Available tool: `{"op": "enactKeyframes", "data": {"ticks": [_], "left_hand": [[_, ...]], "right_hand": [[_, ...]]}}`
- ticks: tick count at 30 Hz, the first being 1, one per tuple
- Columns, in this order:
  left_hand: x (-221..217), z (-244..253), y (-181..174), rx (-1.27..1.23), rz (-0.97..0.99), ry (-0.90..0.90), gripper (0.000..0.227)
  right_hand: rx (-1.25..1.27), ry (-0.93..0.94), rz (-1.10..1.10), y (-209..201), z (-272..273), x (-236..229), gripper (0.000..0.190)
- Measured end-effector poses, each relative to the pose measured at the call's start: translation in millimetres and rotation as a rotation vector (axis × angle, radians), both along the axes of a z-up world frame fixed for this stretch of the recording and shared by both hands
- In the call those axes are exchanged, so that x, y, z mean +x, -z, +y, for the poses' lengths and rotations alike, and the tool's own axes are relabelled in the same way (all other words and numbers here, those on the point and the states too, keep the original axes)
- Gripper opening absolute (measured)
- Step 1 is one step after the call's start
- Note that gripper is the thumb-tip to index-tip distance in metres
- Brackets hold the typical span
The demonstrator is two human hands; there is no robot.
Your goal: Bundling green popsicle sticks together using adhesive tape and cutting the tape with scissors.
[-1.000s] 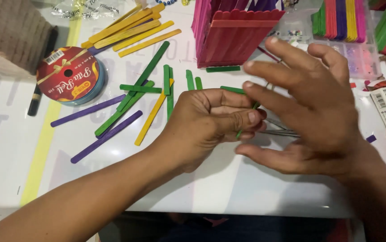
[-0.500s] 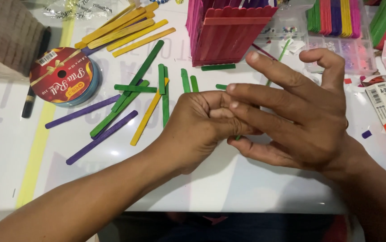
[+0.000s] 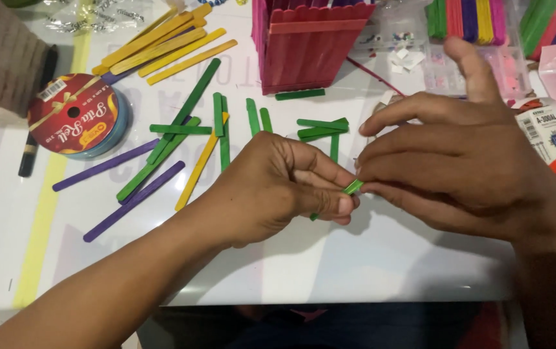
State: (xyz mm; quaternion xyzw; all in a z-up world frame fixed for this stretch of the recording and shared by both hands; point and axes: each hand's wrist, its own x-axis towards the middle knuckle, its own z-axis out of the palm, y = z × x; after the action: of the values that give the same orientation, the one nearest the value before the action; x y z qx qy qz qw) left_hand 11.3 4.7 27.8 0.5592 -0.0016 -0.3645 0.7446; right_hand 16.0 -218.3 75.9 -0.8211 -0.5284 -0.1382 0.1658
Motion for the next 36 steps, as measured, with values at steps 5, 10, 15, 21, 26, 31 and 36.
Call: {"op": "enactKeyframes", "data": {"ticks": [5,10,15,21,26,31,36], "left_hand": [[0.0,1.6,5.2,0.026,-0.147,0.079,0.023],[-8.7,-1.2,3.3,0.256,-0.392,0.036,0.018],[-11.0,0.0,11.1,0.370,-1.033,-0.128,0.013],[10.9,4.6,6.0,0.188,-0.385,-0.149,0.007],[13.4,8.0,9.0,0.010,-0.266,-0.199,0.007],[10.5,6.8,14.5,-0.051,-0.284,-0.177,0.008],[10.1,8.9,7.6,-0.014,-0.393,-0.150,0.008]], "right_hand": [[-0.010,-0.035,-0.037,-0.2,4.6,-2.0,0.010],[-0.037,-0.015,0.027,1.4,3.9,5.0,0.016],[0.075,0.063,0.257,9.4,1.2,9.5,0.011],[-0.095,0.288,0.112,-29.4,-33.6,-0.1,0.063],[-0.391,0.744,0.362,52.2,-123.6,-28.4,0.056],[-0.379,0.659,0.403,60.3,-132.7,-49.3,0.044],[-0.424,0.719,0.479,42.5,-114.1,-44.5,0.049]]}}
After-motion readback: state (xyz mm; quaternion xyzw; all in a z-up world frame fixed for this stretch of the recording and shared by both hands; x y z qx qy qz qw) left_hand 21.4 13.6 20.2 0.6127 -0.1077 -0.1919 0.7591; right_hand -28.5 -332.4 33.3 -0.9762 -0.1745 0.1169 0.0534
